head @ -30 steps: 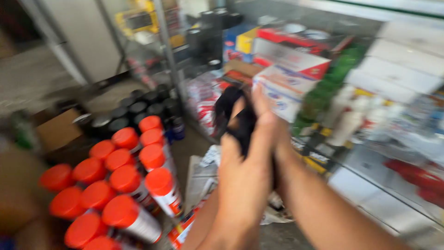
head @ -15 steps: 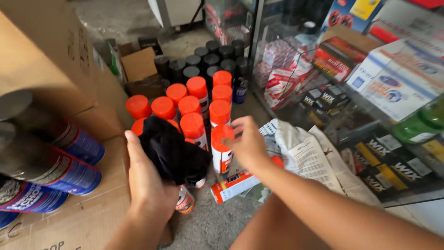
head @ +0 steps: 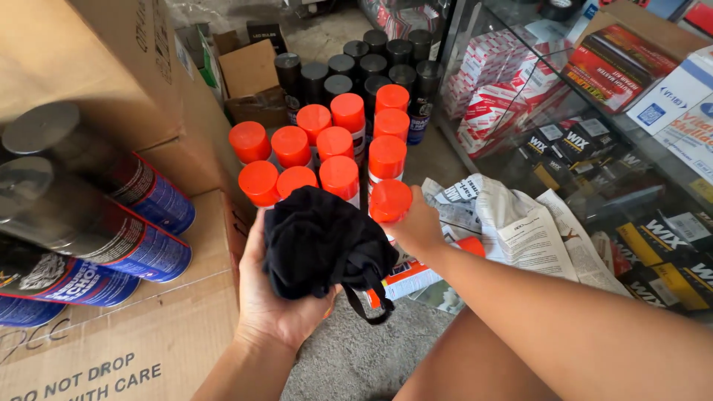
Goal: The person wipes multiple aerosol cans with a black cloth and places them on a glass shelf. The person handles red-capped and blue-labeled cans one at a time, wiping each can before arranging them on the shelf.
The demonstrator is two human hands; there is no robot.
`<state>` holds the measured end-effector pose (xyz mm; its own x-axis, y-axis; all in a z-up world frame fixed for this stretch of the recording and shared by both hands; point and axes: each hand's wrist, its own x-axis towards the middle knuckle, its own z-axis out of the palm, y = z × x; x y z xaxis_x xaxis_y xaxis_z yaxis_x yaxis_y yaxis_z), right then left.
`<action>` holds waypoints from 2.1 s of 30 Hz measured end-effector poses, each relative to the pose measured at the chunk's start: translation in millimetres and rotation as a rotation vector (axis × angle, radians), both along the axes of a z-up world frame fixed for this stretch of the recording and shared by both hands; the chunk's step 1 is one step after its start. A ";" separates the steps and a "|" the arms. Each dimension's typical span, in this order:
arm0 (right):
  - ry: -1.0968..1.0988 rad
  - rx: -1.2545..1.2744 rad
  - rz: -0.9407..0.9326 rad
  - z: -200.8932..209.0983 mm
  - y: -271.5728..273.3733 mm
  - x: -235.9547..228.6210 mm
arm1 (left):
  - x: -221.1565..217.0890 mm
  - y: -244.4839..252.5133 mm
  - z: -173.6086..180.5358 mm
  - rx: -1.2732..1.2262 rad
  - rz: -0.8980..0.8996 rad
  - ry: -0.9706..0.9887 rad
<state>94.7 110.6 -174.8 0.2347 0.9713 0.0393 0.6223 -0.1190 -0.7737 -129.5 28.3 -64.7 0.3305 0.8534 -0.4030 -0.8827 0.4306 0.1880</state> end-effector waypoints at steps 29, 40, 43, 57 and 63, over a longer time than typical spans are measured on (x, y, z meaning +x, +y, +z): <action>0.092 0.509 0.129 207.9 -76.0 -4.9 | 83.4 122.7 116.2 0.737 -0.221 0.653; 0.643 0.439 0.210 243.1 -69.6 17.3 | 81.1 98.2 18.0 0.367 0.071 1.106; 0.670 0.392 0.131 245.1 -66.5 19.5 | 106.1 90.5 47.8 0.468 0.163 1.320; 0.498 0.293 -0.177 217.4 -47.1 33.4 | 105.4 48.7 24.0 0.806 0.025 1.709; 0.208 0.272 -0.128 178.1 -31.3 17.5 | 82.4 56.5 16.0 0.602 -0.019 1.594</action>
